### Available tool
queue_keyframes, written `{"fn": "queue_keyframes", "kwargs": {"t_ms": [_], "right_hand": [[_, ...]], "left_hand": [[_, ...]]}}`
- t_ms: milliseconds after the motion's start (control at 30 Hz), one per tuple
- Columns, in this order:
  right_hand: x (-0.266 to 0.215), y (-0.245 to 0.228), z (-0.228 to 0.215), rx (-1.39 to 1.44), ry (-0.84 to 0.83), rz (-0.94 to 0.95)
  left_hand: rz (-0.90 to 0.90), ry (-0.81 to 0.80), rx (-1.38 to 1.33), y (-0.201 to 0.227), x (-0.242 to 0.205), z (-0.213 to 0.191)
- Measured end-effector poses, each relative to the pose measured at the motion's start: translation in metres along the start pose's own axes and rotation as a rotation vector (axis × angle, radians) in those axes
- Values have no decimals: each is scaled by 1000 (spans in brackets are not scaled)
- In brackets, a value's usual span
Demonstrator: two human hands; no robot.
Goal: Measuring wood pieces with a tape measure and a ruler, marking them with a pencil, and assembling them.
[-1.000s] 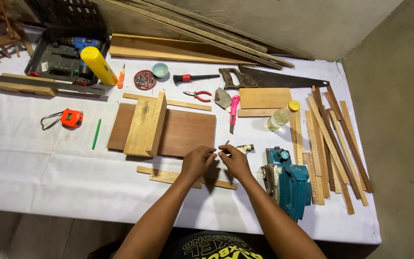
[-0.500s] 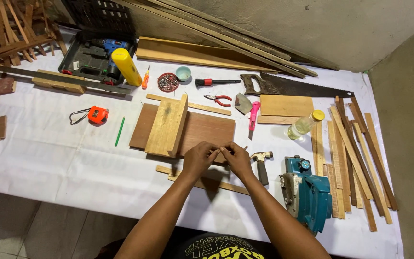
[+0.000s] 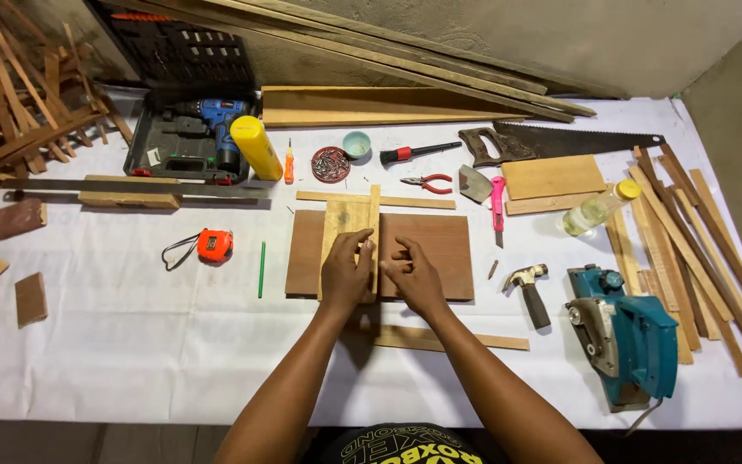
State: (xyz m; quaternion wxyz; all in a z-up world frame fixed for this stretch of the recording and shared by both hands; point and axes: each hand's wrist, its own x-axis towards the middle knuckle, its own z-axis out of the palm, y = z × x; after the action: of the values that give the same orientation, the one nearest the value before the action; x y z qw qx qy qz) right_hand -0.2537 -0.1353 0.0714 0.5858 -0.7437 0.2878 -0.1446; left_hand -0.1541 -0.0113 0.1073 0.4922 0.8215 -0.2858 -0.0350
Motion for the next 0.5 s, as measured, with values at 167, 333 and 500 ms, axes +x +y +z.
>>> {"fn": "queue_keyframes", "kwargs": {"t_ms": [167, 333, 500], "right_hand": [[3, 6, 17, -45, -17, 81], [7, 65, -6, -63, 130, 149], [-16, 34, -11, -857, 70, 111]], "left_hand": [[26, -168, -245, -36, 2, 13], [166, -350, -128, -30, -19, 35], [454, -402, 626, -64, -46, 71]]}}
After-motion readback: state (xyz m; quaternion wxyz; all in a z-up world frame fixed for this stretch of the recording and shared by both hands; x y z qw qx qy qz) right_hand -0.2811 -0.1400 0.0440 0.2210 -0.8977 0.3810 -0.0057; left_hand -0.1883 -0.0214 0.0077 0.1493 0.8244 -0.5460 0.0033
